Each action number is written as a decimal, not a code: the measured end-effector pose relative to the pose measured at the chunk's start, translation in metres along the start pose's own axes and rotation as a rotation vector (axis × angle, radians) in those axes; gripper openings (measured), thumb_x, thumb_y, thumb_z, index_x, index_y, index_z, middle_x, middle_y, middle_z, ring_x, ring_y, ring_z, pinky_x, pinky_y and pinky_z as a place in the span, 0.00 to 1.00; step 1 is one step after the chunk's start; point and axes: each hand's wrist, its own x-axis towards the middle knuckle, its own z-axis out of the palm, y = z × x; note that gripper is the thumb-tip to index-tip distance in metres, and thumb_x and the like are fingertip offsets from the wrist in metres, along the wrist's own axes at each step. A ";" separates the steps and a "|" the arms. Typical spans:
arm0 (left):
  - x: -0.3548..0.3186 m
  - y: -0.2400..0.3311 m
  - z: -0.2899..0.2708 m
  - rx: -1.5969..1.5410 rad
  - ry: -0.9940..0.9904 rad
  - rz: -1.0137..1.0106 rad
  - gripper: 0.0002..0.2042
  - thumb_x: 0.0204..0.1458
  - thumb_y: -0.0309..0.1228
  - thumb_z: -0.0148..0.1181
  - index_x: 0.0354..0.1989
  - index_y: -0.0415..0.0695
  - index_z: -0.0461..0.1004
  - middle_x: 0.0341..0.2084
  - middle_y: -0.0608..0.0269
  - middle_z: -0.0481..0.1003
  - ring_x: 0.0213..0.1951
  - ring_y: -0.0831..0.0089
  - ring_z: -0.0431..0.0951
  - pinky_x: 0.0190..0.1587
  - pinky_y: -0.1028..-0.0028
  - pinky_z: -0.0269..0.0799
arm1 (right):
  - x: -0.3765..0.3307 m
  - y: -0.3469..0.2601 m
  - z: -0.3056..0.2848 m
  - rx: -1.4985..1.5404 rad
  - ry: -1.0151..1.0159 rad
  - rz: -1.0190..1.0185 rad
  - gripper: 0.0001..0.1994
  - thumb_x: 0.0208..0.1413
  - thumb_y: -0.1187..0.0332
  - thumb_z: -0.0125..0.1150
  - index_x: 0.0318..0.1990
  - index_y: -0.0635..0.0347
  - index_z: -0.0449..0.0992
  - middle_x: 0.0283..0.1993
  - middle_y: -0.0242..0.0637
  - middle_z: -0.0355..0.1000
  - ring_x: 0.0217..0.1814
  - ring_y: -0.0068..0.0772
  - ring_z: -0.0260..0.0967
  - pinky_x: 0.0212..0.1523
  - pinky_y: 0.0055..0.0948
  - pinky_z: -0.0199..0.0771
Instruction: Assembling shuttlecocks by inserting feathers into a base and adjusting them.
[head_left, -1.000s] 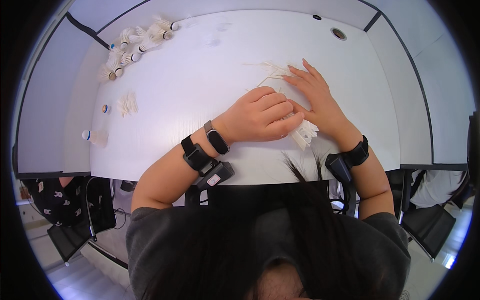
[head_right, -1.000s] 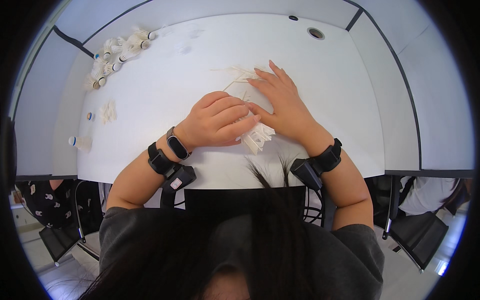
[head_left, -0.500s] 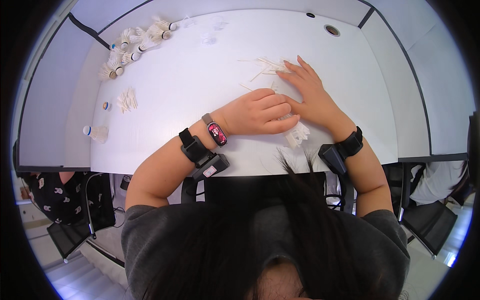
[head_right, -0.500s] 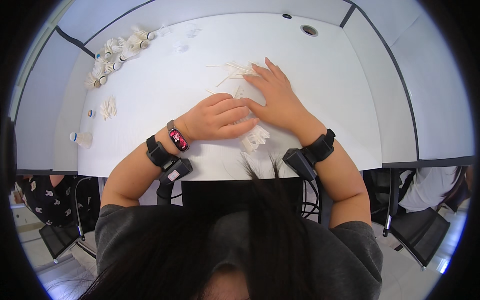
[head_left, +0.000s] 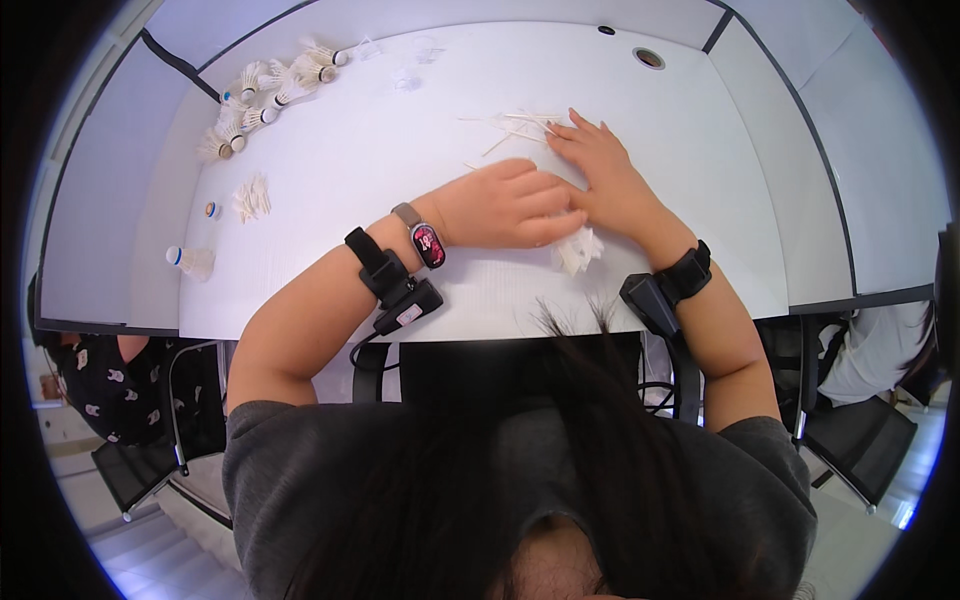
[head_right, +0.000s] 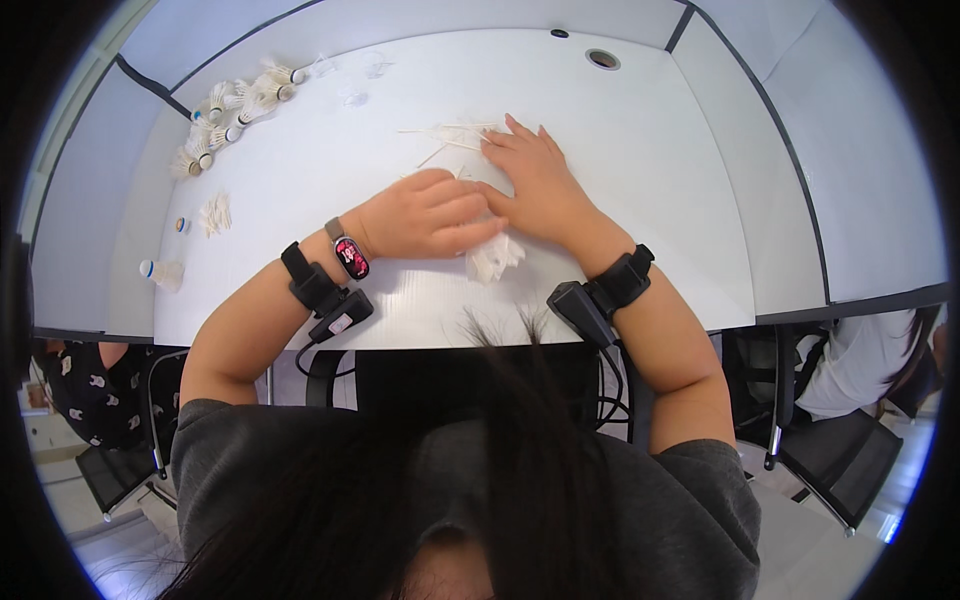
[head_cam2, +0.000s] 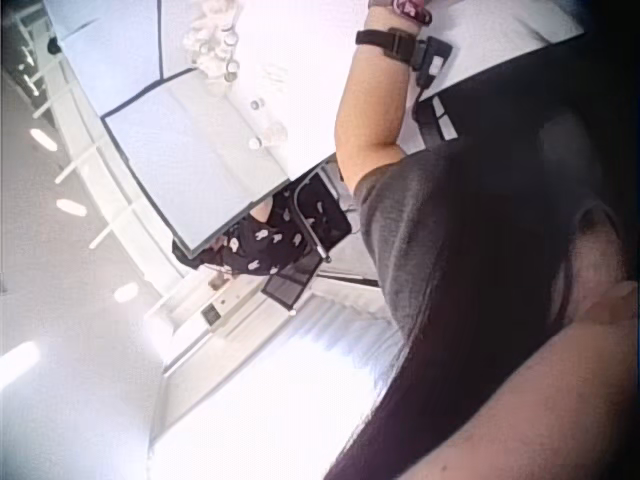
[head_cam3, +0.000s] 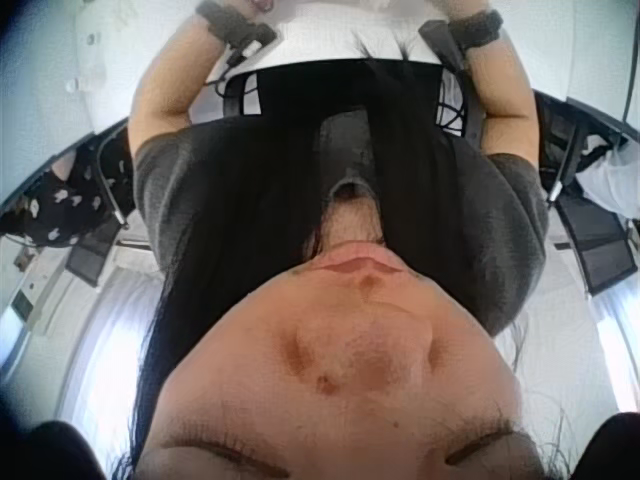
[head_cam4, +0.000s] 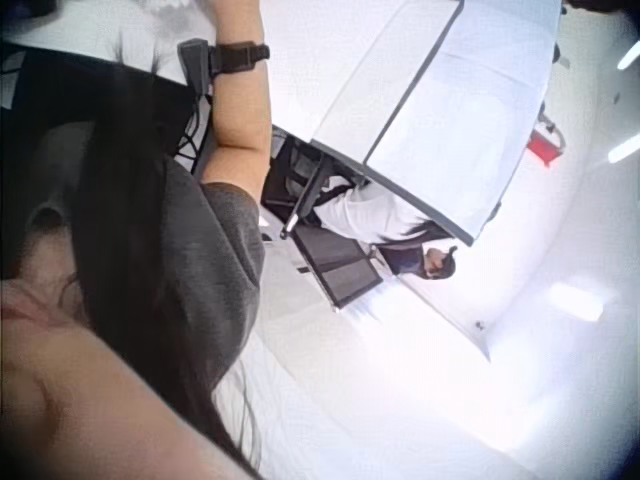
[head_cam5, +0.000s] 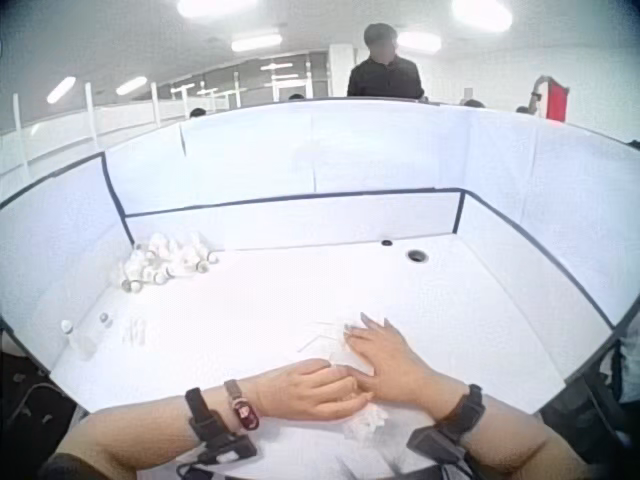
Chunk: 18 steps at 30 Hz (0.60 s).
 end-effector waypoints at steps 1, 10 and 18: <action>0.001 -0.002 0.001 -0.038 -0.030 -0.056 0.23 0.45 0.34 0.66 0.54 0.50 0.73 0.41 0.64 0.75 0.41 0.65 0.76 0.46 0.67 0.73 | 0.000 0.002 0.000 0.000 -0.015 0.014 0.26 0.55 0.60 0.64 0.60 0.62 0.74 0.70 0.44 0.64 0.79 0.52 0.48 0.76 0.59 0.41; -0.001 -0.045 0.020 0.033 0.151 -0.399 0.30 0.40 0.31 0.68 0.58 0.49 0.72 0.44 0.60 0.75 0.47 0.58 0.75 0.51 0.61 0.71 | 0.009 0.003 0.004 0.210 0.173 0.107 0.12 0.53 0.67 0.65 0.42 0.64 0.82 0.61 0.48 0.72 0.66 0.52 0.66 0.68 0.48 0.63; -0.006 -0.048 0.028 0.011 0.065 -0.422 0.29 0.40 0.31 0.68 0.57 0.48 0.73 0.44 0.60 0.75 0.48 0.59 0.75 0.51 0.62 0.71 | 0.019 0.009 -0.001 0.318 0.325 0.107 0.12 0.51 0.71 0.65 0.43 0.64 0.80 0.48 0.48 0.78 0.54 0.50 0.72 0.58 0.41 0.72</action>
